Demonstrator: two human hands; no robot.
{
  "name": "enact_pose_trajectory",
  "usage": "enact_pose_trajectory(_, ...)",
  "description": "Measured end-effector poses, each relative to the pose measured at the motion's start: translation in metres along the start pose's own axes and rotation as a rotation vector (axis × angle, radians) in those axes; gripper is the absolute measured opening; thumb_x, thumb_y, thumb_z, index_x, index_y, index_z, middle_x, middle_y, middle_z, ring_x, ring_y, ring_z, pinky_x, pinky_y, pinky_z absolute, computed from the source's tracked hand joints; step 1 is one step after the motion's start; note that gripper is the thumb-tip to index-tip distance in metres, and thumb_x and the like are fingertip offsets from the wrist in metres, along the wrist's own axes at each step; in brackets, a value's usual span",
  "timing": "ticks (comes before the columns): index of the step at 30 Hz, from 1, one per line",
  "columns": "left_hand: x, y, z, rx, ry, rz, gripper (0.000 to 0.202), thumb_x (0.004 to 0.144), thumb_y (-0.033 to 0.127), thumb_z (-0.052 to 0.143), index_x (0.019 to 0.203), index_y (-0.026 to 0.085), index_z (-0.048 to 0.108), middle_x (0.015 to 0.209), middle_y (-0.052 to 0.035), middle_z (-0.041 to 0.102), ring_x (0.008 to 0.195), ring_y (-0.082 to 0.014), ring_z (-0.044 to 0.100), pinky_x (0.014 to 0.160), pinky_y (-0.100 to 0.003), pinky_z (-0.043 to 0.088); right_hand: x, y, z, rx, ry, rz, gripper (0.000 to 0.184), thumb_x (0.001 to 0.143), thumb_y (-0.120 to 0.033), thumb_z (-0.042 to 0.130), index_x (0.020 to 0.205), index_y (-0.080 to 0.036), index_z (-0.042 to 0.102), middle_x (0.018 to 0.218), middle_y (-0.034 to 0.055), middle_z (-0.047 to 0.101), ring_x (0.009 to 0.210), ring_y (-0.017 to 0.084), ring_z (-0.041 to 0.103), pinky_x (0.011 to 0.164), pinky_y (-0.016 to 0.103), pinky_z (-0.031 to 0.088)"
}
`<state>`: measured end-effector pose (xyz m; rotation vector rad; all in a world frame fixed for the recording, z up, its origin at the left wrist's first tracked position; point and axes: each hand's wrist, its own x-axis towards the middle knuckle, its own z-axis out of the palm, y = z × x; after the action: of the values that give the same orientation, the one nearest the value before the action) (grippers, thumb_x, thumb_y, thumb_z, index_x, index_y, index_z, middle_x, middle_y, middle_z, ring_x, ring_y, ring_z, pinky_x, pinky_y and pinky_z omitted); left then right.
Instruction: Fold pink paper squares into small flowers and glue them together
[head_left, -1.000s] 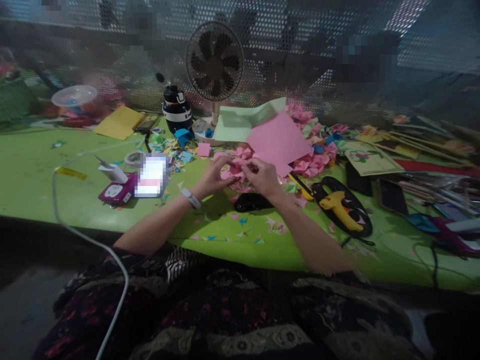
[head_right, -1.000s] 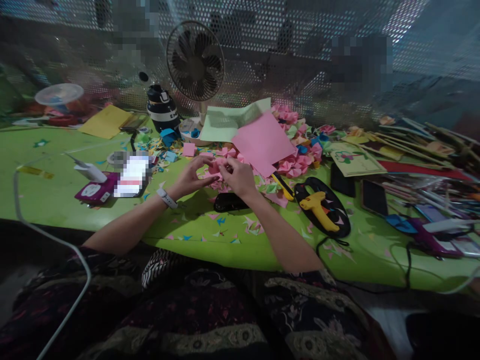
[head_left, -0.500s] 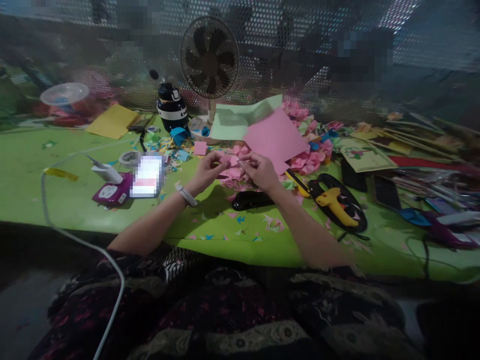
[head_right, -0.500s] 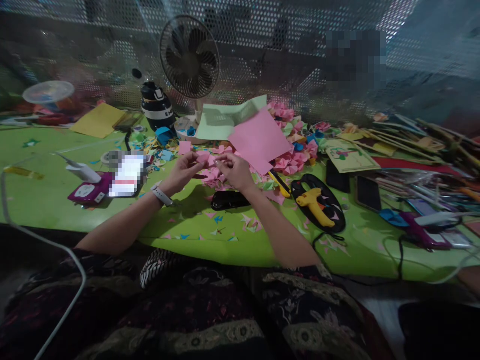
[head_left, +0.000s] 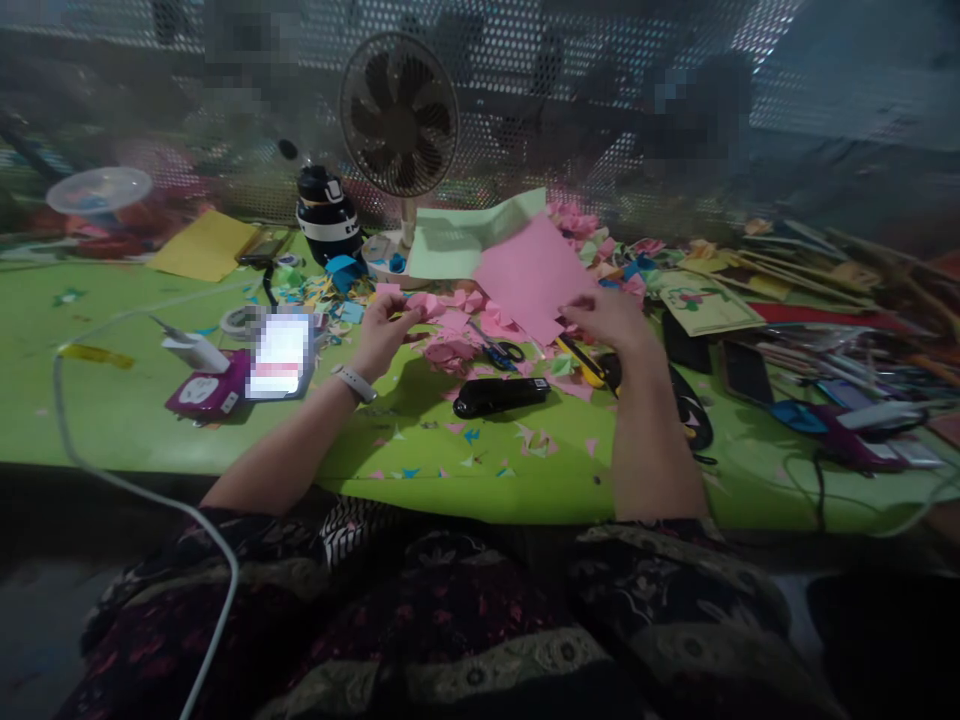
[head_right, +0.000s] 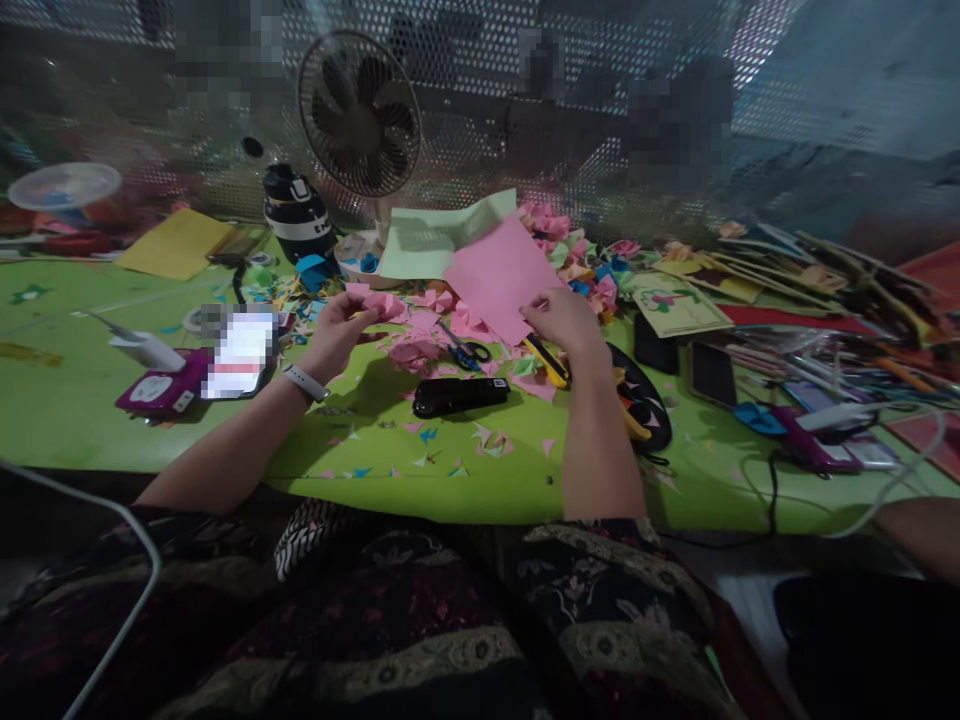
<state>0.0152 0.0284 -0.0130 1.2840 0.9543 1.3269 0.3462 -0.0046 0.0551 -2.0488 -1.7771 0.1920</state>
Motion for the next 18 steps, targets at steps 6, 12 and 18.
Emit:
enact_pose_trajectory(6, 0.002, -0.003, 0.000, -0.006, 0.011, 0.008, 0.025, 0.077, 0.027, 0.077, 0.083, 0.020, 0.054, 0.083, -0.0003, 0.064, 0.081, -0.0141, 0.070, 0.070, -0.029, 0.065, -0.018, 0.009, -0.002, 0.160, -0.050, 0.033, 0.020, 0.085, -0.031, 0.067, 0.093, -0.014, 0.075, 0.084, 0.0082, 0.076, 0.072, 0.018, 0.069, 0.071, 0.031, 0.053)
enact_pose_trajectory(12, 0.002, -0.002, 0.002, -0.009, 0.016, -0.020, 0.023, 0.076, 0.025, 0.079, 0.083, 0.018, 0.059, 0.078, -0.0001, 0.066, 0.074, -0.0124, 0.069, 0.066, -0.025, 0.063, -0.052, 0.031, -0.027, 0.086, -0.089, 0.043, 0.024, 0.085, -0.036, 0.064, 0.095, -0.017, 0.075, 0.087, 0.0072, 0.076, 0.075, 0.020, 0.069, 0.070, 0.030, 0.050)
enact_pose_trajectory(18, 0.002, -0.003, 0.004, -0.038, -0.010, -0.013, 0.022, 0.073, 0.027, 0.082, 0.079, 0.016, 0.065, 0.074, 0.0000, 0.064, 0.070, -0.0103, 0.066, 0.064, -0.022, 0.061, -0.092, 0.077, -0.062, -0.229, -0.028, 0.218, 0.024, 0.086, -0.033, 0.060, 0.095, -0.015, 0.074, 0.095, 0.0126, 0.077, 0.083, 0.022, 0.067, 0.071, 0.030, 0.045)
